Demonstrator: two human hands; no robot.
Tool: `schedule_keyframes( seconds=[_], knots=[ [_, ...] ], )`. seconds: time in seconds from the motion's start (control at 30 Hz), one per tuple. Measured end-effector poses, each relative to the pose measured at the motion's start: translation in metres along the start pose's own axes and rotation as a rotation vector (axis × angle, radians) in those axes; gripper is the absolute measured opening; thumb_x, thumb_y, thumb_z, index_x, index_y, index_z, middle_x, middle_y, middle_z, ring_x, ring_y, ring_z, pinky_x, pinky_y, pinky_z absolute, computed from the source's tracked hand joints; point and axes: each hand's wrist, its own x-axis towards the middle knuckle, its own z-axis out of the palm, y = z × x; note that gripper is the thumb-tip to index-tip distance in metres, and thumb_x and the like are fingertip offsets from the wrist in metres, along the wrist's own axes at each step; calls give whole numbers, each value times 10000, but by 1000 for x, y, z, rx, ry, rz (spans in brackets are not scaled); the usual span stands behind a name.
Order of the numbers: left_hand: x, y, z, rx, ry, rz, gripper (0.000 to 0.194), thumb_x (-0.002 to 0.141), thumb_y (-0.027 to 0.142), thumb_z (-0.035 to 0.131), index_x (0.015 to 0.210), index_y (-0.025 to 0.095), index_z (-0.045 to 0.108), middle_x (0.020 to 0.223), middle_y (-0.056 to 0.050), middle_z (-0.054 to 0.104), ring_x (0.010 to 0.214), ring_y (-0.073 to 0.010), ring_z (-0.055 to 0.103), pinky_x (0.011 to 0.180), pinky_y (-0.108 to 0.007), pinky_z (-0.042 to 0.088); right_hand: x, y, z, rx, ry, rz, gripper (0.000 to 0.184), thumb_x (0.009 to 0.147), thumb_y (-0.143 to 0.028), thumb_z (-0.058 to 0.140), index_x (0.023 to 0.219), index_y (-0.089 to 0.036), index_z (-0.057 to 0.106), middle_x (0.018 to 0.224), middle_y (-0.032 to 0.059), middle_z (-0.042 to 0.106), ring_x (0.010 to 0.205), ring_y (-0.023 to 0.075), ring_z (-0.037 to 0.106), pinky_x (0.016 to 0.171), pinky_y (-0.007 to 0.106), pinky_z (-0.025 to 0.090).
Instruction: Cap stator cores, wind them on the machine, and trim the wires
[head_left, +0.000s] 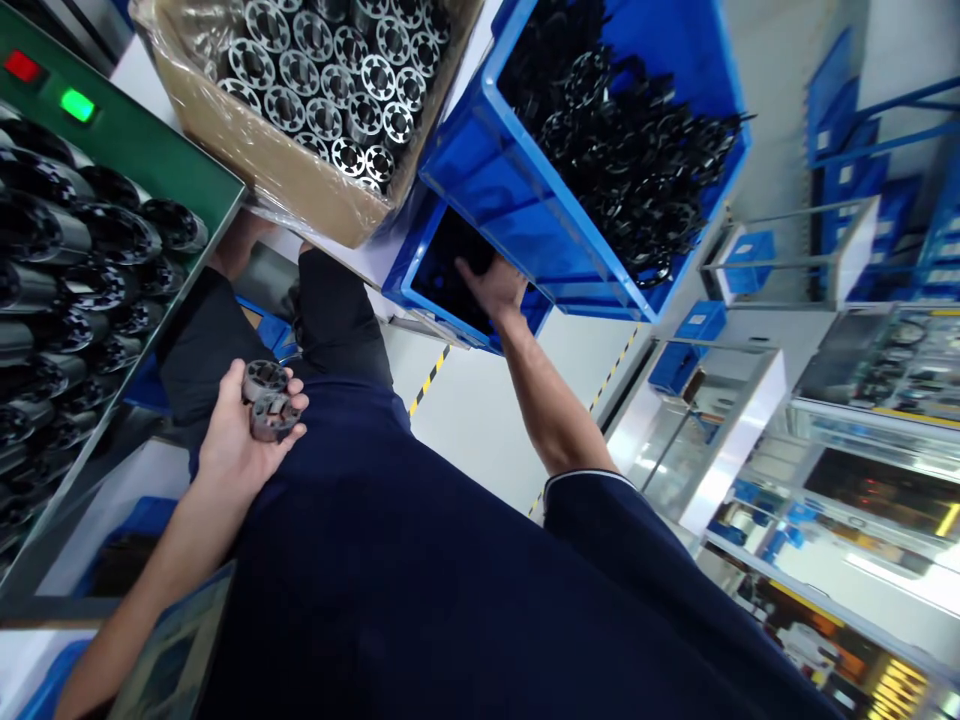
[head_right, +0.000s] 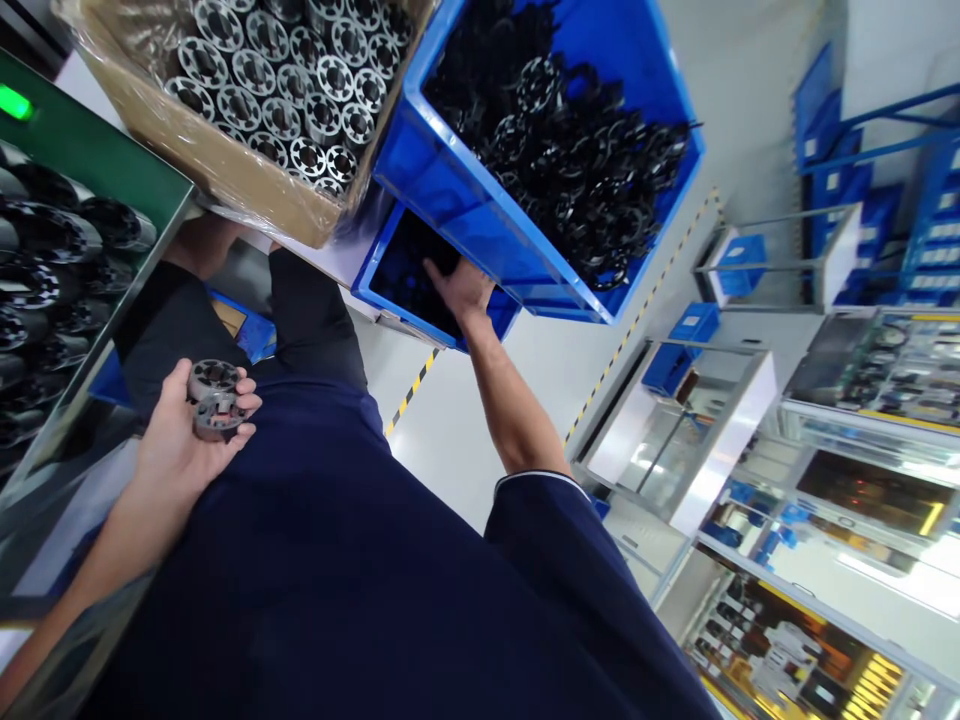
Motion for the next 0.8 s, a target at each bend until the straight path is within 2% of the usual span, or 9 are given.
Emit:
schedule_keyframes(
  seconds=[0.1, 0.13, 0.23, 0.3, 0.43, 0.53, 0.6, 0.7, 0.8],
  knots=[
    [4, 0, -6, -33, -100, -35, 614, 1335, 490, 274, 1075, 127, 696, 875, -2, 657, 569, -96, 657, 363, -191, 449, -21, -1, -4, -37, -122, -193, 917, 1127, -822, 672, 1841, -251, 603, 1975, 190, 492, 1833, 481, 446, 1479, 741, 403],
    [5, 0, -8, -25, -127, -19, 626, 1335, 484, 256, 1063, 126, 692, 867, -1, 648, 565, -98, 646, 353, -194, 429, -22, 1, -5, -45, -123, -194, 907, 1130, -825, 668, 1836, -259, 609, 1985, 176, 480, 1843, 474, 432, 1496, 734, 378],
    [7, 1, -13, 24, -131, 75, 637, 1335, 495, 244, 1061, 136, 693, 891, -10, 674, 577, -123, 665, 351, -227, 440, -10, 12, -4, -49, -3, 30, 886, 1202, -822, 531, 1754, -143, 670, 1828, 256, 654, 1764, 471, 546, 1510, 724, 348],
    [7, 3, -15, 50, -97, 110, 604, 1334, 489, 265, 1103, 145, 704, 928, -24, 716, 599, -141, 699, 358, -241, 460, -1, 16, 0, -32, 35, 115, 900, 1241, -814, 426, 1697, -86, 693, 1710, 285, 744, 1704, 446, 615, 1502, 698, 373],
    [7, 6, -21, 60, -99, 170, 400, 1301, 353, 348, 1220, 193, 705, 975, -51, 775, 629, -177, 734, 380, -251, 502, -3, 17, 5, 10, 23, 70, 975, 1130, -910, 603, 1703, -125, 688, 1767, 266, 706, 1732, 455, 599, 1491, 685, 412],
    [13, 5, -29, 52, -144, 252, 263, 1177, 249, 466, 1275, 210, 706, 1016, -79, 800, 654, -210, 751, 386, -267, 522, -5, 18, 8, 39, 49, 108, 1007, 1149, -926, 499, 1707, -108, 683, 1764, 307, 690, 1749, 494, 586, 1470, 749, 424],
    [18, 3, -34, 50, -188, 283, 264, 1062, 272, 580, 1281, 205, 710, 1034, -95, 807, 661, -228, 751, 382, -276, 522, -3, 19, 9, 56, 70, 141, 1012, 1179, -923, 385, 1682, -103, 701, 1714, 313, 723, 1745, 498, 594, 1458, 765, 438],
    [20, 0, -38, 68, -259, 281, 352, 947, 337, 686, 1273, 206, 710, 1029, -109, 814, 662, -252, 747, 372, -294, 515, -3, 19, 7, 112, 47, 80, 998, 1137, -974, 449, 1698, -187, 696, 1741, 236, 730, 1755, 435, 594, 1484, 680, 443],
    [15, -1, -36, 99, -310, 271, 266, 1026, 343, 623, 1239, 208, 708, 998, -114, 813, 652, -262, 745, 382, -306, 522, -11, 19, 2, 126, 6, 26, 998, 1149, -957, 445, 1744, -178, 636, 1795, 253, 680, 1760, 406, 585, 1499, 675, 411]
  ],
)
